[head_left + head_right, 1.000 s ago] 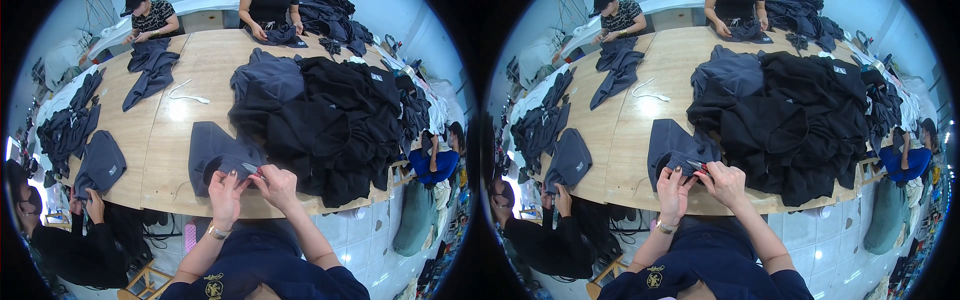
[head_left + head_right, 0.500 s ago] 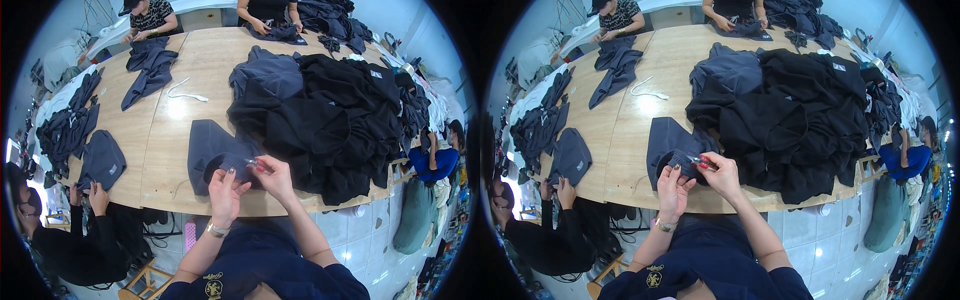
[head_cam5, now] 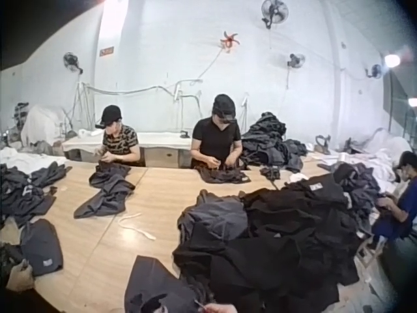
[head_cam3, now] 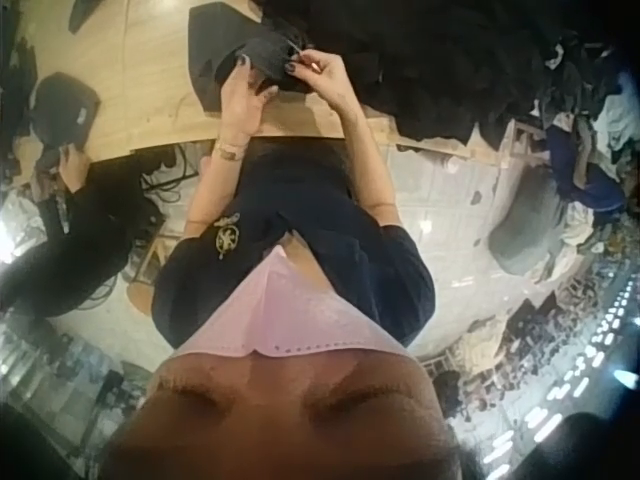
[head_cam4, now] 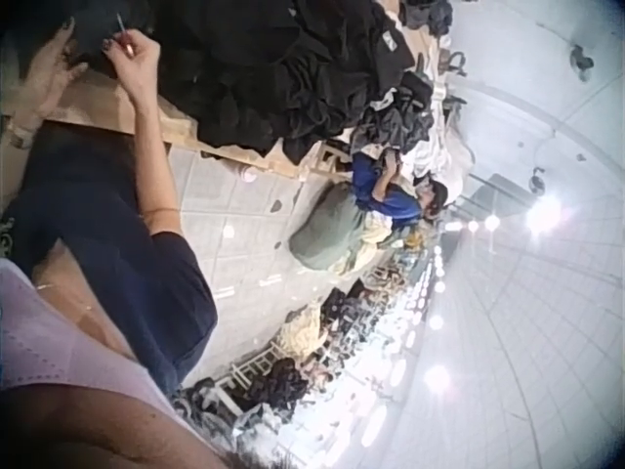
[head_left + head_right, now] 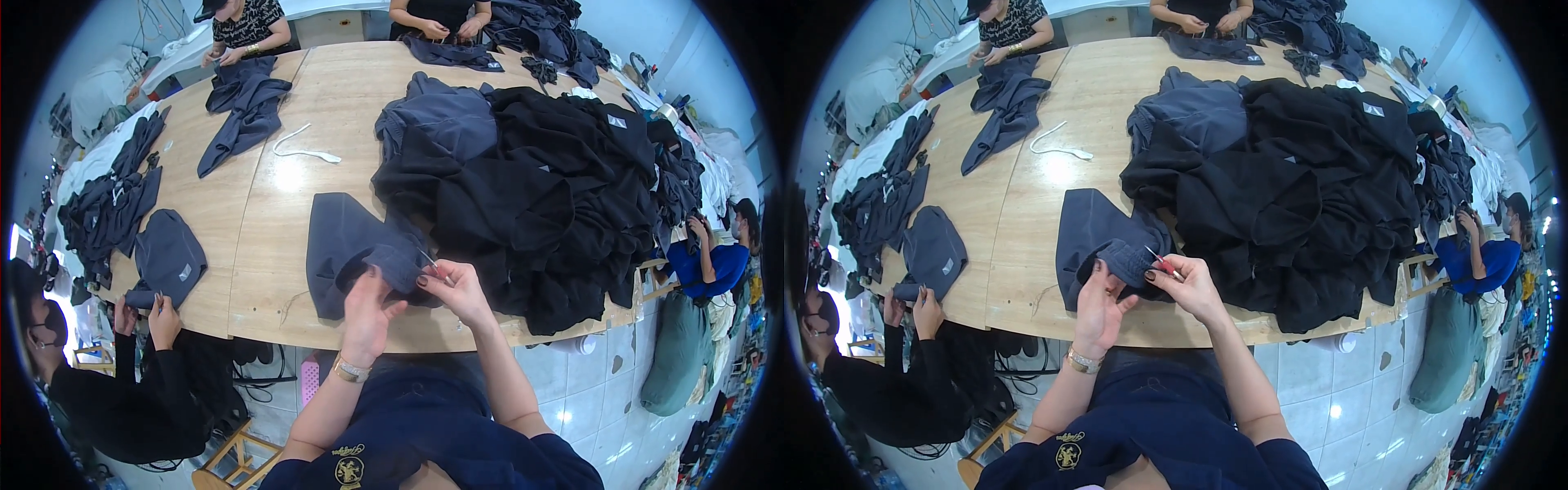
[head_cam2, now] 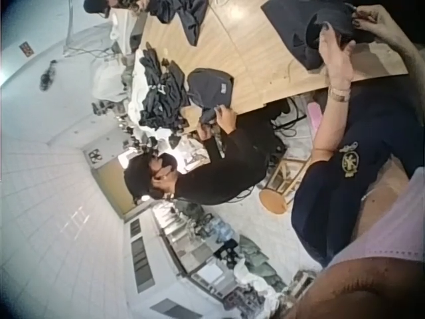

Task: Trim excess threads from fabric pieces using snips.

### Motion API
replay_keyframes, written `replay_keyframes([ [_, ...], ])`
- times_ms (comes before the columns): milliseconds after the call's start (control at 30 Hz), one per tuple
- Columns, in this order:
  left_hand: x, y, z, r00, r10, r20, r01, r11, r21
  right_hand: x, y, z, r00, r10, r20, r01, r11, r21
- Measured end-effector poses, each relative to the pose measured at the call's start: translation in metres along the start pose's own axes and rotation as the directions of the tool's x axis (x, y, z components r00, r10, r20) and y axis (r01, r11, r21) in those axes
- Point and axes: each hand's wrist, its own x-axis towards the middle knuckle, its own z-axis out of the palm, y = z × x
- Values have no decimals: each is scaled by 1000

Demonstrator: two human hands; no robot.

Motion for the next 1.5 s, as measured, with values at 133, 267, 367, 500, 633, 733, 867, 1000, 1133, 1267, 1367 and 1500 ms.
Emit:
replay_keyframes([
  [133,4,-7,-4,994,18,111,-43,972,231,2,4,2,1000,20,0,-20,994,108],
  [267,9,-3,-3,993,90,76,-104,970,221,10,26,10,921,-196,-336,193,980,-42],
  [367,12,-4,-4,991,127,46,-134,964,228,8,23,16,909,-210,-360,217,976,-21],
  [500,13,-10,-6,969,236,68,-245,914,323,13,24,23,871,-400,-285,301,894,-332],
  [633,12,-8,-4,969,242,44,-245,933,262,24,14,5,810,-364,-460,365,927,-89],
  [733,16,-4,-6,971,238,12,-235,951,199,17,11,-7,737,-301,-605,359,933,-27],
  [867,19,-4,-3,964,268,-2,-264,952,157,1,23,16,806,-424,-413,343,903,-257],
  [1000,27,-4,-1,947,318,-38,-303,928,216,3,42,29,788,-498,-362,313,831,-460],
  [1133,37,5,-13,918,381,-107,-338,896,287,5,38,5,994,-58,-93,53,997,-48],
  [1267,37,0,-7,974,219,-58,-206,963,175,9,30,-5,938,178,296,-323,755,571],
  [1367,34,1,-3,986,164,-29,-159,978,134,21,44,3,965,-35,-261,47,998,39],
  [1500,28,2,-4,976,214,-42,-208,970,123,12,35,19,895,-231,-382,195,972,-131],
])
